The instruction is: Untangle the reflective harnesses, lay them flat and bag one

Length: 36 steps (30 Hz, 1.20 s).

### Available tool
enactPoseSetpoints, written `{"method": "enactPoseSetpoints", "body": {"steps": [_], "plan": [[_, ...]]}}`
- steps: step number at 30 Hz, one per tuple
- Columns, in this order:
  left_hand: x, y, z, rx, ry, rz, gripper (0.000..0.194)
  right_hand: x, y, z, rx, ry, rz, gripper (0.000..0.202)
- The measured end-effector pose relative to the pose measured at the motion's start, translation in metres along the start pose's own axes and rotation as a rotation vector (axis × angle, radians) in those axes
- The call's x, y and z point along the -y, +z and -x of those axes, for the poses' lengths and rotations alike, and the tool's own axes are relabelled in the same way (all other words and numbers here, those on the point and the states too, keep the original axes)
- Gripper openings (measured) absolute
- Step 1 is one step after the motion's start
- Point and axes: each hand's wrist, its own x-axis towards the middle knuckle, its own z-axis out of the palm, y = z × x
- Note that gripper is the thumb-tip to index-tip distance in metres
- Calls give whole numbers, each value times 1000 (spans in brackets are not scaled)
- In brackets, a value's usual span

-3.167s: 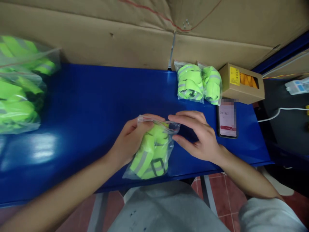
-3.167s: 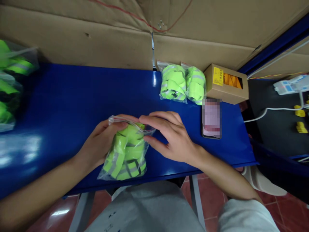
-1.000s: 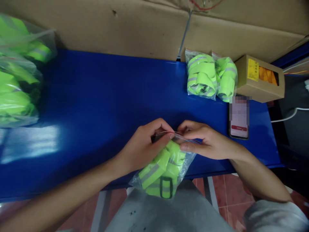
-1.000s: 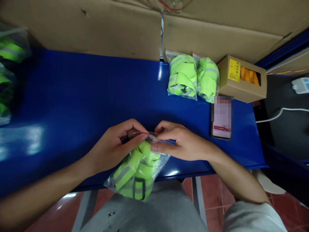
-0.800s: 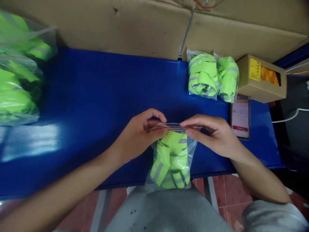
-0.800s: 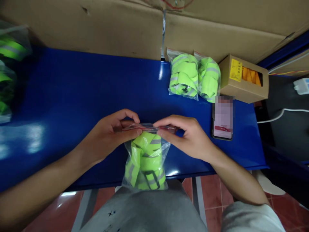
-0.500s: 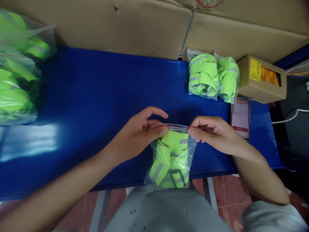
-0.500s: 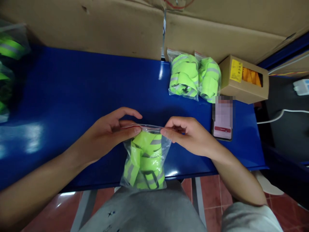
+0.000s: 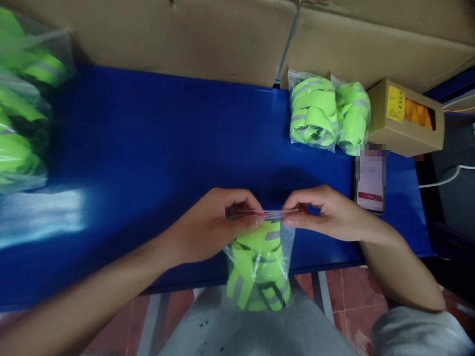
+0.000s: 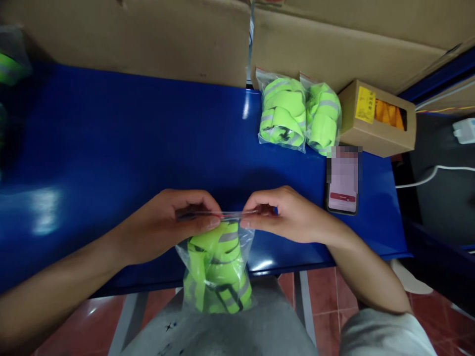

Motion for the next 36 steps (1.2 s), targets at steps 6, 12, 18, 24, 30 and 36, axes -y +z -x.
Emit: {"method": "enactPoseSetpoints", "body": {"steps": [6, 12, 18, 24, 30, 36], "plan": [[-5, -1, 4, 38, -16, -137, 22, 1, -15, -3, 173, 134, -165, 30], [-6, -4, 4, 60, -27, -196, 24, 2, -17, -1, 218, 200, -181, 28], [-5, -2, 5, 51, -6, -255, 27, -1, -9, 1, 112, 60, 12, 27], [-6, -3, 4, 36, -6, -270, 31, 1, 2, 3, 10, -91, 119, 17], [-5, -4, 3, 45, 8, -230, 31, 1, 7, -3, 3, -74, 29, 18], [-5, 1, 5, 9, 12, -210, 28, 5, 15, -2, -60, -82, 61, 18]]}}
